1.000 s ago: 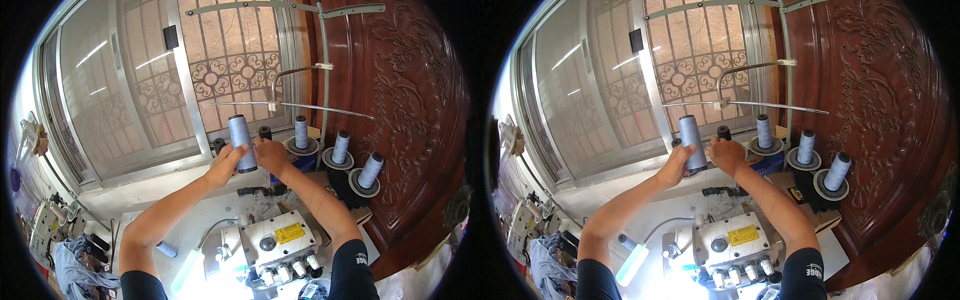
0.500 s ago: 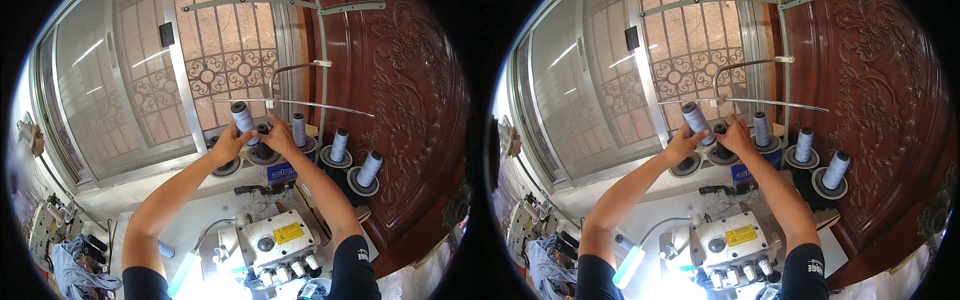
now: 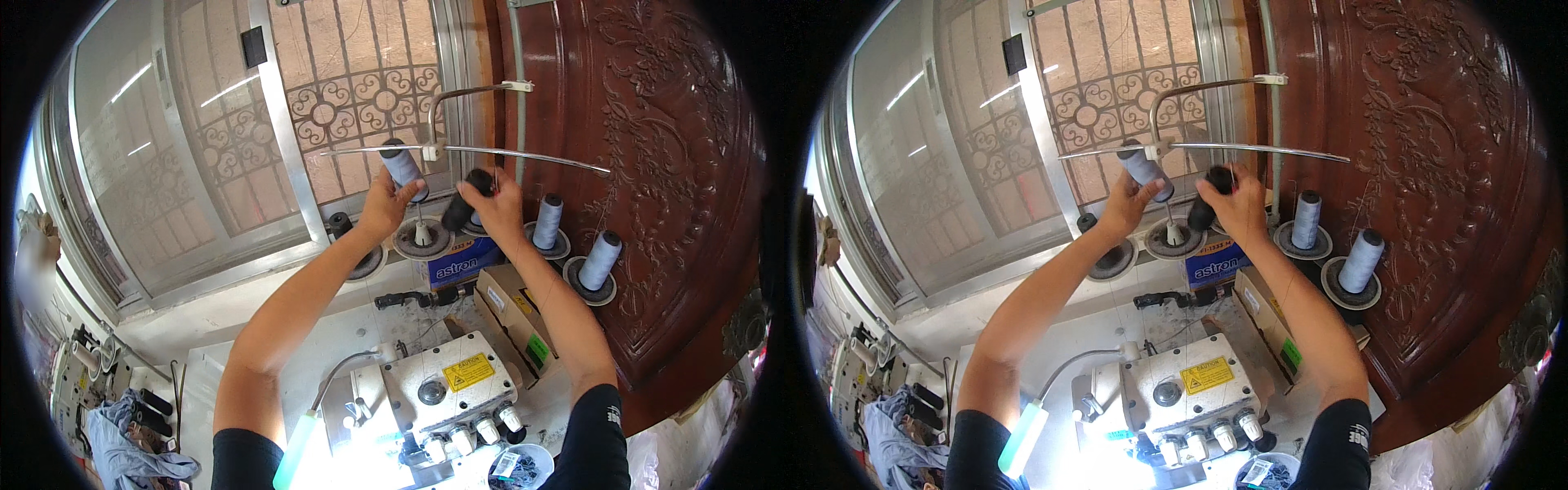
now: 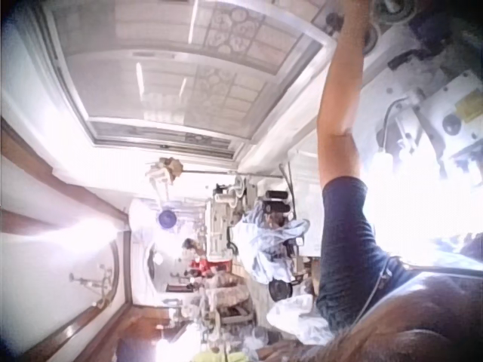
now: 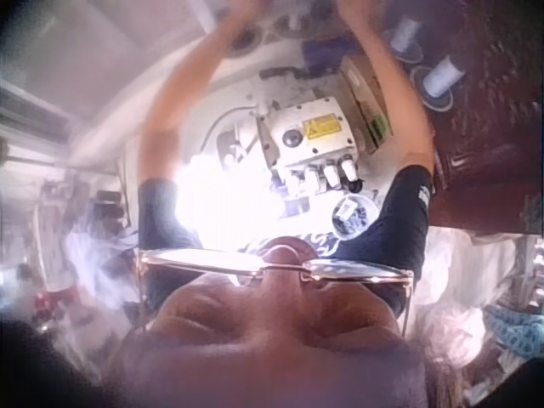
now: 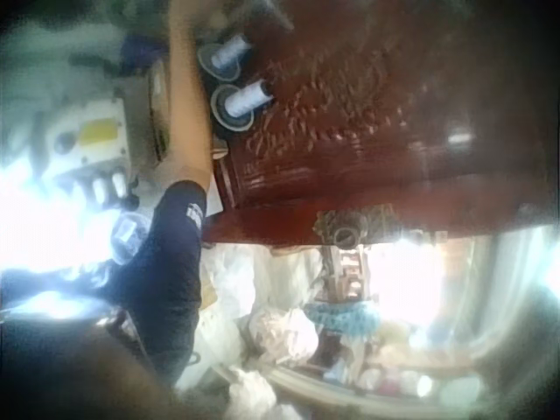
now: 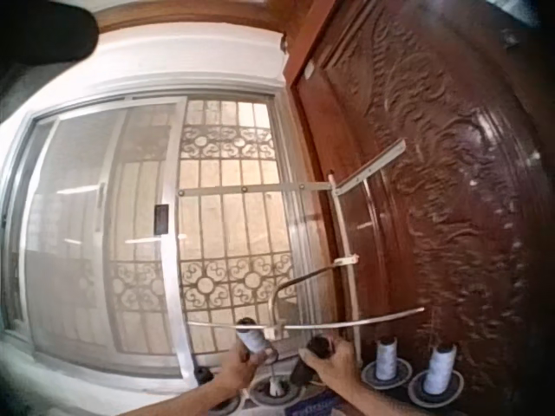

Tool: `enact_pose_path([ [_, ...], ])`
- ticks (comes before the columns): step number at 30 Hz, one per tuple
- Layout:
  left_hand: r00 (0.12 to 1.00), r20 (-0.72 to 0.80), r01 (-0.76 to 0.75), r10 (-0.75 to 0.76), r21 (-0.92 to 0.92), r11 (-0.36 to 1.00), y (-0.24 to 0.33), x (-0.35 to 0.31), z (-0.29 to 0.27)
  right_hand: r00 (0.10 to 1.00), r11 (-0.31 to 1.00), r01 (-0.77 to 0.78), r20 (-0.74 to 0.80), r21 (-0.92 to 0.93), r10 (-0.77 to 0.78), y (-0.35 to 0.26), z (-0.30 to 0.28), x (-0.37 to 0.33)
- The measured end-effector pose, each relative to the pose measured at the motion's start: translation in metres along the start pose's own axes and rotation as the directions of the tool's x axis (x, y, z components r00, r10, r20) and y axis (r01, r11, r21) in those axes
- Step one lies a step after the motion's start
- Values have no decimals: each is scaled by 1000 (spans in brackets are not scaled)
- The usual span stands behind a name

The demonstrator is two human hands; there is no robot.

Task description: The person sets up spools of thread on a machine, including placing spools on holders and threading the line through guides by hand.

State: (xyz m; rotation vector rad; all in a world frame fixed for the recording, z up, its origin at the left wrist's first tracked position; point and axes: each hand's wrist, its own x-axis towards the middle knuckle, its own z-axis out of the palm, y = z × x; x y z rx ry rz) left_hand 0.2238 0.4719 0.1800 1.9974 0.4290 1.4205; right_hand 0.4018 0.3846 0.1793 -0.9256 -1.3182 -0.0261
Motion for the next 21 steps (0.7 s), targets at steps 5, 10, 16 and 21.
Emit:
enact_pose_path([
  [5, 986, 83, 85, -144, 496, 864, -29, 0, 6, 911, 974, -186, 347, -132, 221, 25, -22, -50],
  [10, 956, 49, 166, -290, 723, 670, -42, -15, 15, 683, 818, -155, 538, -554, 494, 37, 0, -99],
  [16, 806, 438, -250, -398, 862, 442, -22, -29, 1, 656, 702, -85, 490, -707, 574, 97, -3, -142],
  [21, 926, 341, -214, -160, 826, 522, -50, -36, 0, 608, 630, 127, 562, -766, 561, 92, -15, -139],
])
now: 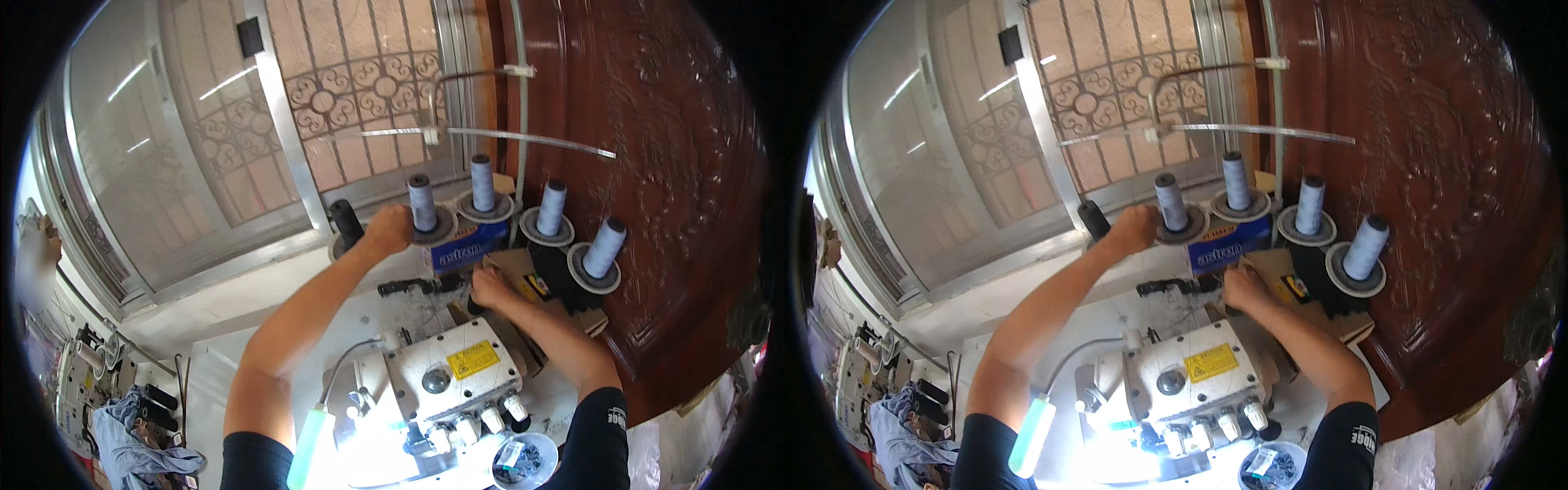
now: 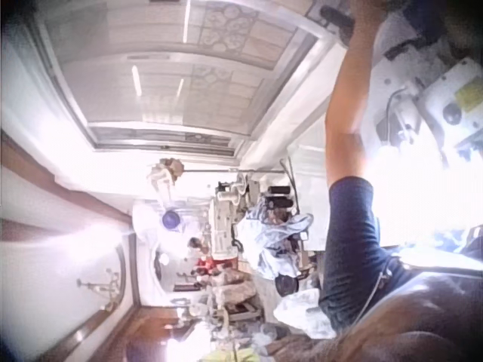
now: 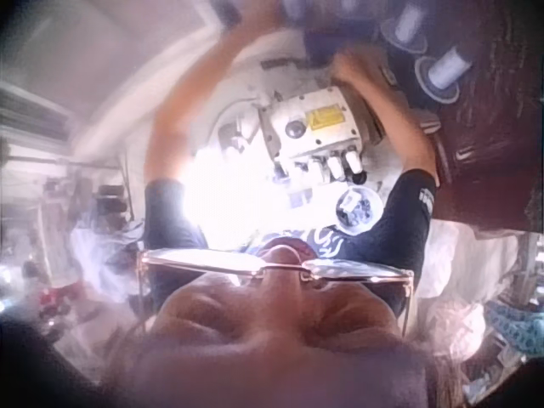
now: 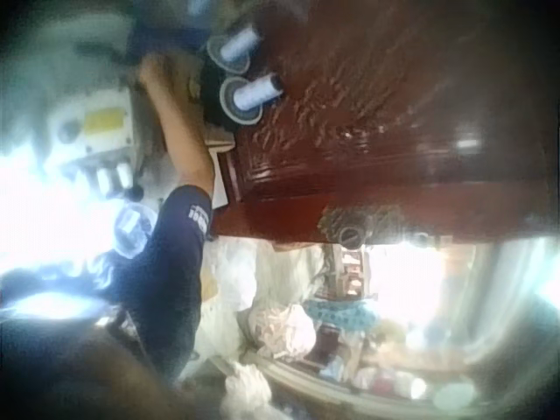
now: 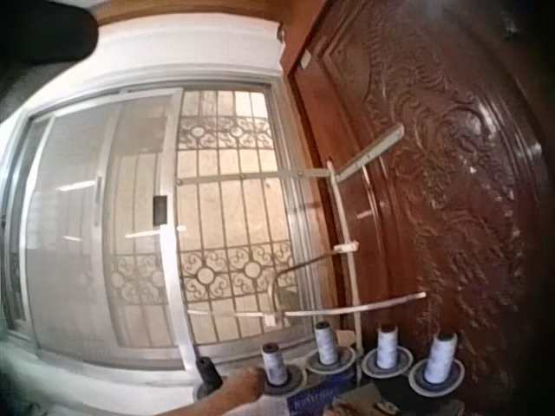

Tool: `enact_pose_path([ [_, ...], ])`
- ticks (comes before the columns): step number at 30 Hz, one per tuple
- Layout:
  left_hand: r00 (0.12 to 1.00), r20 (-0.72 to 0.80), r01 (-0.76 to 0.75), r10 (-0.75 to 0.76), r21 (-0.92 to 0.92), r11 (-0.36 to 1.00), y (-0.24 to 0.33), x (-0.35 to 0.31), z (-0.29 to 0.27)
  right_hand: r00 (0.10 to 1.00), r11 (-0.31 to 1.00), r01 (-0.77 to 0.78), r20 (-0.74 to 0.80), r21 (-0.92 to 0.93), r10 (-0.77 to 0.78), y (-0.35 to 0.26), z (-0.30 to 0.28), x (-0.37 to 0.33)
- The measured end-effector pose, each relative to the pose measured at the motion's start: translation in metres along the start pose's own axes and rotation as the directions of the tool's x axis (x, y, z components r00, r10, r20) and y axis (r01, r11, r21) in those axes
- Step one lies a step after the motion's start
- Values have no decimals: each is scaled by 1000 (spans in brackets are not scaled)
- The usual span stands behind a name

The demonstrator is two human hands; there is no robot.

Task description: The person sets up spools of thread on a machine, including placing spools on holders and threading the line through guides by hand.

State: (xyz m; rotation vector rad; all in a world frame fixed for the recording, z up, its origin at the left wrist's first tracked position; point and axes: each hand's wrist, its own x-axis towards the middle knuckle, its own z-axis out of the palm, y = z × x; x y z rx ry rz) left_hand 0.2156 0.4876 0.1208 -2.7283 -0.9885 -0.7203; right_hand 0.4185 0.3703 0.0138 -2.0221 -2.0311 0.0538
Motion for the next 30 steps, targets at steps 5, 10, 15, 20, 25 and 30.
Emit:
enact_pose_path([
  [5, 999, -32, 16, -17, -40, 999, 10, -13, -15, 987, 999, -28, -158, -45, 20, -34, -65, -4],
  [10, 993, -68, 93, -99, -88, 992, 30, -31, -37, 902, 833, 396, -335, 387, -273, -51, -128, 22],
  [15, 994, -75, 81, -84, -31, 996, 34, -50, -40, 697, 477, 717, -533, 509, -479, -102, -155, 40],
  [20, 997, -71, 34, -34, 5, 999, 50, -65, -64, 620, 529, 785, -412, 322, -668, -123, -145, 74],
  [25, 925, -376, -131, 44, -209, 969, 28, -62, -79, 710, 567, 696, -302, 440, -636, -112, -136, 74],
  [30, 911, -279, -50, -303, -805, 591, 8, -60, -91, 803, 453, 571, -354, 684, -479, -117, -156, 70],
])
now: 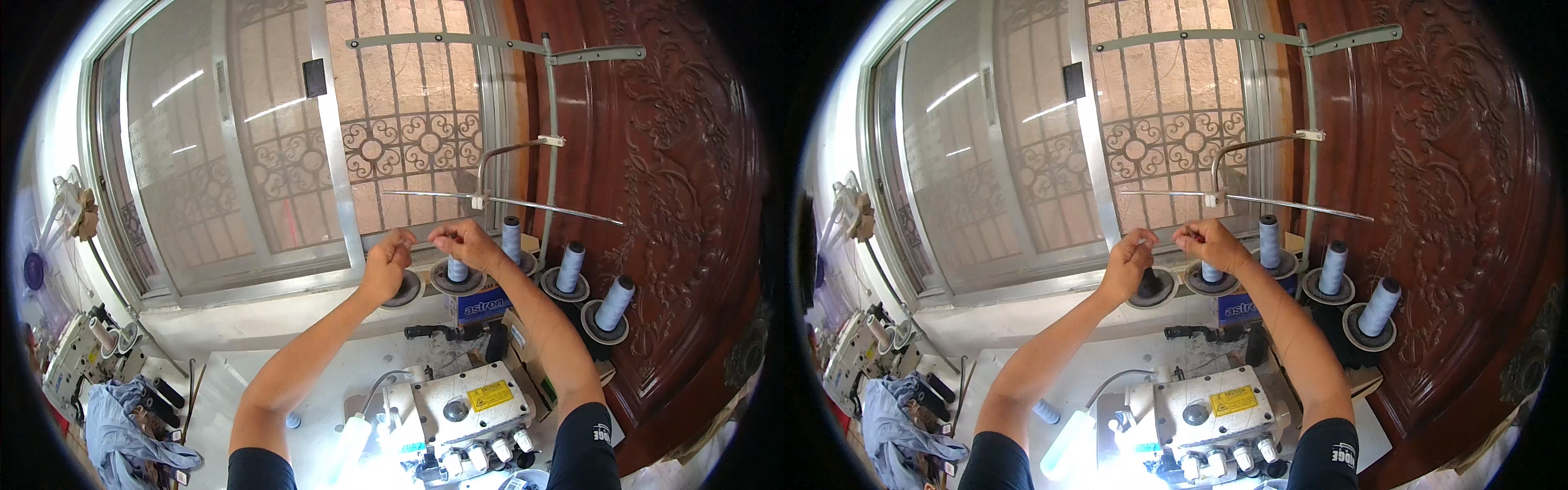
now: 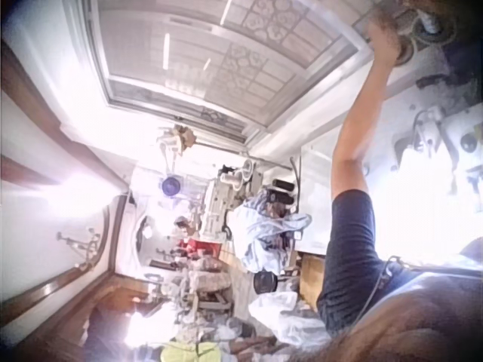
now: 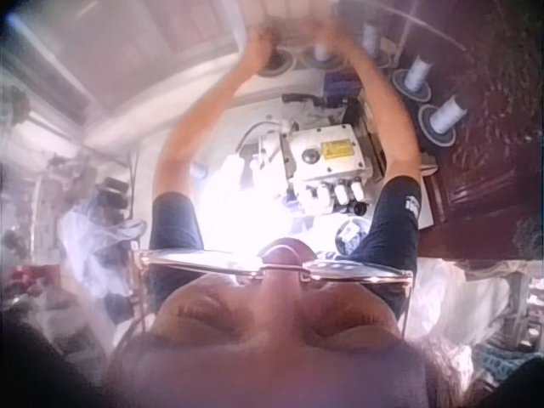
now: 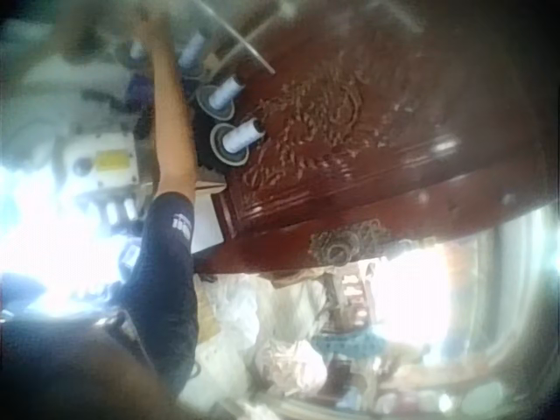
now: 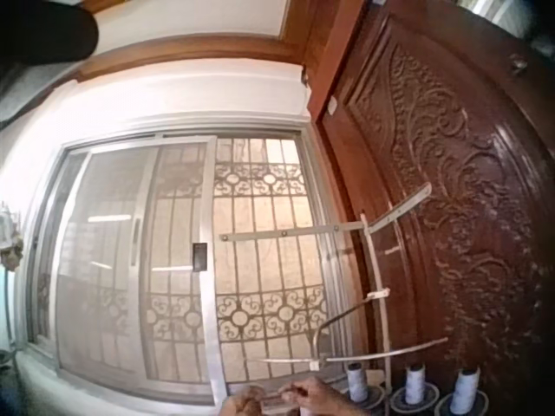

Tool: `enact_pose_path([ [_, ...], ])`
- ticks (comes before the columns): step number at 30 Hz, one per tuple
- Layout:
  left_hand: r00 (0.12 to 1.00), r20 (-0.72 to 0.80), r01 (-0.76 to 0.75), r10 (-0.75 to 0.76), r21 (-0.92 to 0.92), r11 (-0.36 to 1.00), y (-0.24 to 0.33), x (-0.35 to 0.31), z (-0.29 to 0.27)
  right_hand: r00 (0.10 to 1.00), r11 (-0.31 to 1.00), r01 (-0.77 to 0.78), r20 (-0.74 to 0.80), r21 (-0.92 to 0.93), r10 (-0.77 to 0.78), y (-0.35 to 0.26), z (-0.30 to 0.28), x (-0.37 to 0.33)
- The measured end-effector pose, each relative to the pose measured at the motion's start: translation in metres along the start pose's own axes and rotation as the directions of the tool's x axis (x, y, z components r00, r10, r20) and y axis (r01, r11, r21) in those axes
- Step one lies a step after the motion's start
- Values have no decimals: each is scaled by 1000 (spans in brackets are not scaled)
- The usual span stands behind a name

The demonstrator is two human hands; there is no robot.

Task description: The person sets up spools of thread on a machine, including placing spools on holders and threading the line through guides by hand.

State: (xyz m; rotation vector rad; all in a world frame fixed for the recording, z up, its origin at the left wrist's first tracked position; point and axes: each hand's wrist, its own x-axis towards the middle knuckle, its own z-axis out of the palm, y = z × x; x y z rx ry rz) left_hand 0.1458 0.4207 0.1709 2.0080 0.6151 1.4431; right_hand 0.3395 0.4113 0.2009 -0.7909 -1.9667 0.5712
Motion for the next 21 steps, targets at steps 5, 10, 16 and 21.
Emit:
enact_pose_path([
  [5, 991, 13, 129, -132, 144, 981, 0, 5, -5, 992, 989, 71, -94, -133, -84, 2, -8, 3],
  [10, 999, -36, 11, 4, 398, 917, -1, 8, -7, 991, 954, -4, -126, -301, -35, -3, -11, 5],
  [16, 986, -167, 65, 5, 412, 909, 6, 21, -8, 959, 986, -39, -283, -164, -9, 9, -10, 16],
  [21, 971, -113, -107, 211, 583, 805, 3, 14, 7, 949, 743, -218, -39, 632, 312, -6, -13, 16],
])
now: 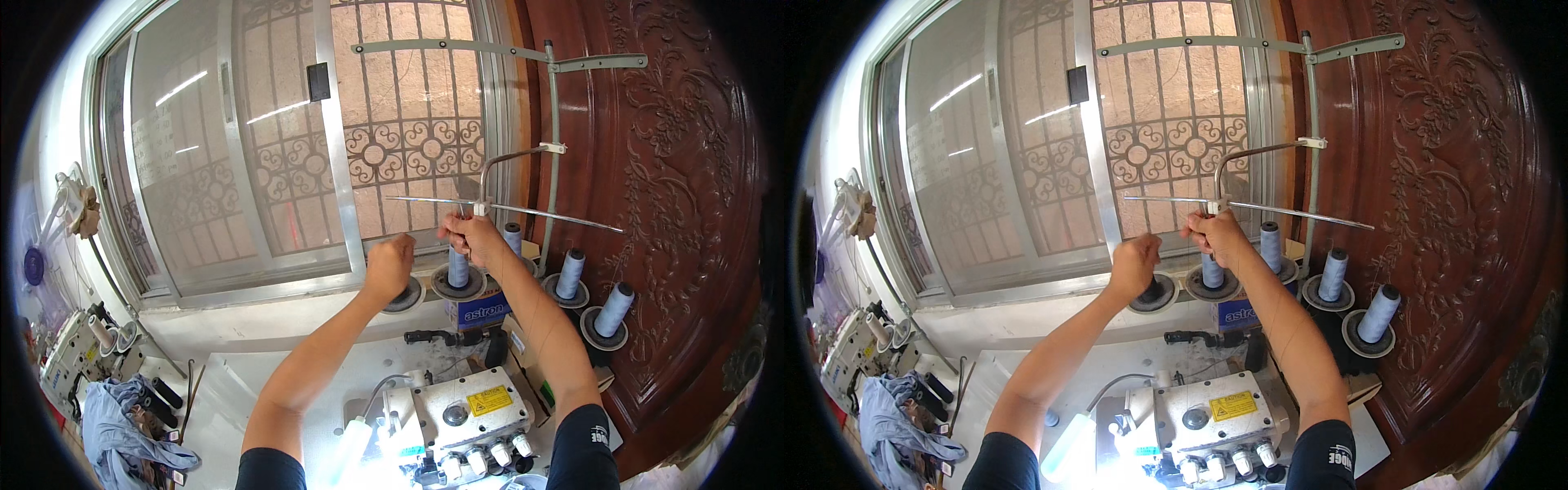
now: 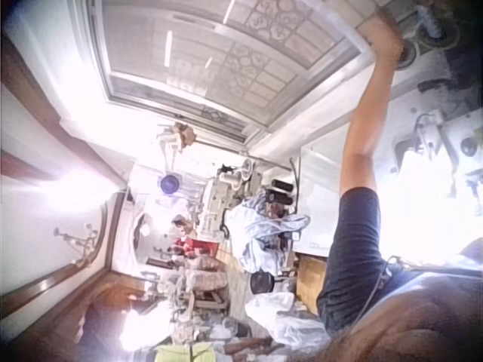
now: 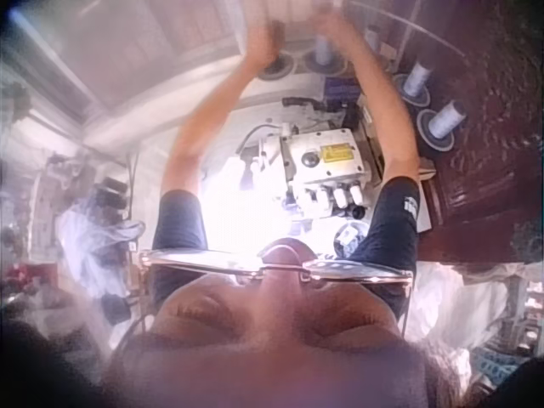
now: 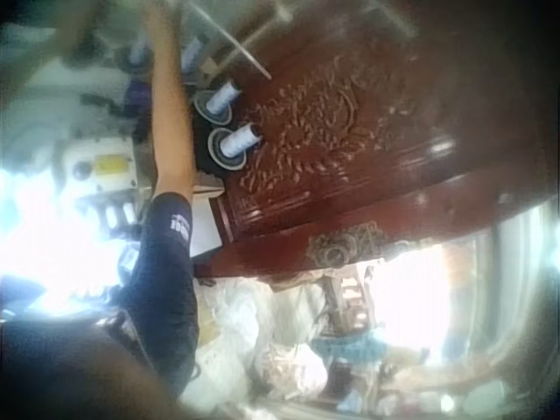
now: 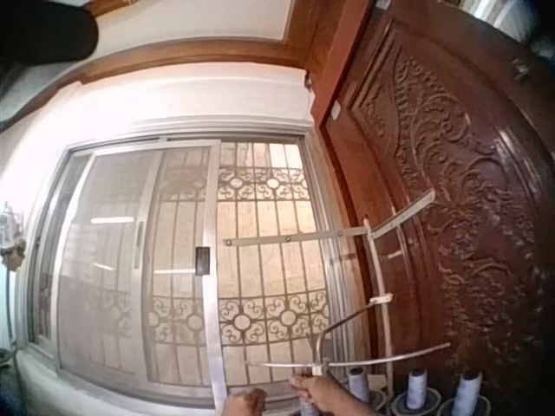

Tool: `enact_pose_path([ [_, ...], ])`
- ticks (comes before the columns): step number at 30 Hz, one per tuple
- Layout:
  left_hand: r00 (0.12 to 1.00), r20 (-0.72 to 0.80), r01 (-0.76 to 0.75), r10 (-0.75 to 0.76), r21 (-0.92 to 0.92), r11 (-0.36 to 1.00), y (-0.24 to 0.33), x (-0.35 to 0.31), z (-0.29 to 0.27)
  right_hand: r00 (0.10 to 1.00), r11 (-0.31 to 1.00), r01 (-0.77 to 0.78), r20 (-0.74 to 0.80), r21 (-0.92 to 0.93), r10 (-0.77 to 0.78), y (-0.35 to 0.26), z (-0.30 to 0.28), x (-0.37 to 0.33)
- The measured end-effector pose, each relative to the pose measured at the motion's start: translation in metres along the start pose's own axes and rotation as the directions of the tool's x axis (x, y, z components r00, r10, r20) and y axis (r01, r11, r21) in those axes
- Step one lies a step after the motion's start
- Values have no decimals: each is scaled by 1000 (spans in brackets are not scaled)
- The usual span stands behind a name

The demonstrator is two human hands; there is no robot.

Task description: The person sets up spools of thread on a machine, including placing spools on holders and threading the line through guides by hand.

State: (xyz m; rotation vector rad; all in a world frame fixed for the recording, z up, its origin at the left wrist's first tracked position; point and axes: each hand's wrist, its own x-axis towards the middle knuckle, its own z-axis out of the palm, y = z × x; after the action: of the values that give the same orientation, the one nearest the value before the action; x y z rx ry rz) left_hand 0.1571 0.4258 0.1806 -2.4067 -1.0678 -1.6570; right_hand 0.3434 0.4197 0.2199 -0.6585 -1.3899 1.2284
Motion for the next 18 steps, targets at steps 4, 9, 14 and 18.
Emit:
enact_pose_path([
  [4, 957, 74, -288, 282, 100, 952, 12, -6, 9, 994, 994, 96, -46, -51, -98, 12, 10, 1],
  [9, 964, -4, -263, 264, 78, 962, 28, 6, 0, 912, 660, 312, 21, -684, -409, 17, 11, -2],
  [14, 958, 23, -284, 284, -18, 959, 16, 18, -11, 923, 586, 341, 143, -735, -358, 12, 15, -12],
  [18, 956, 16, -288, 294, -159, 944, 17, 18, -11, 937, 636, 335, 175, -695, -302, 7, 15, -14],
])
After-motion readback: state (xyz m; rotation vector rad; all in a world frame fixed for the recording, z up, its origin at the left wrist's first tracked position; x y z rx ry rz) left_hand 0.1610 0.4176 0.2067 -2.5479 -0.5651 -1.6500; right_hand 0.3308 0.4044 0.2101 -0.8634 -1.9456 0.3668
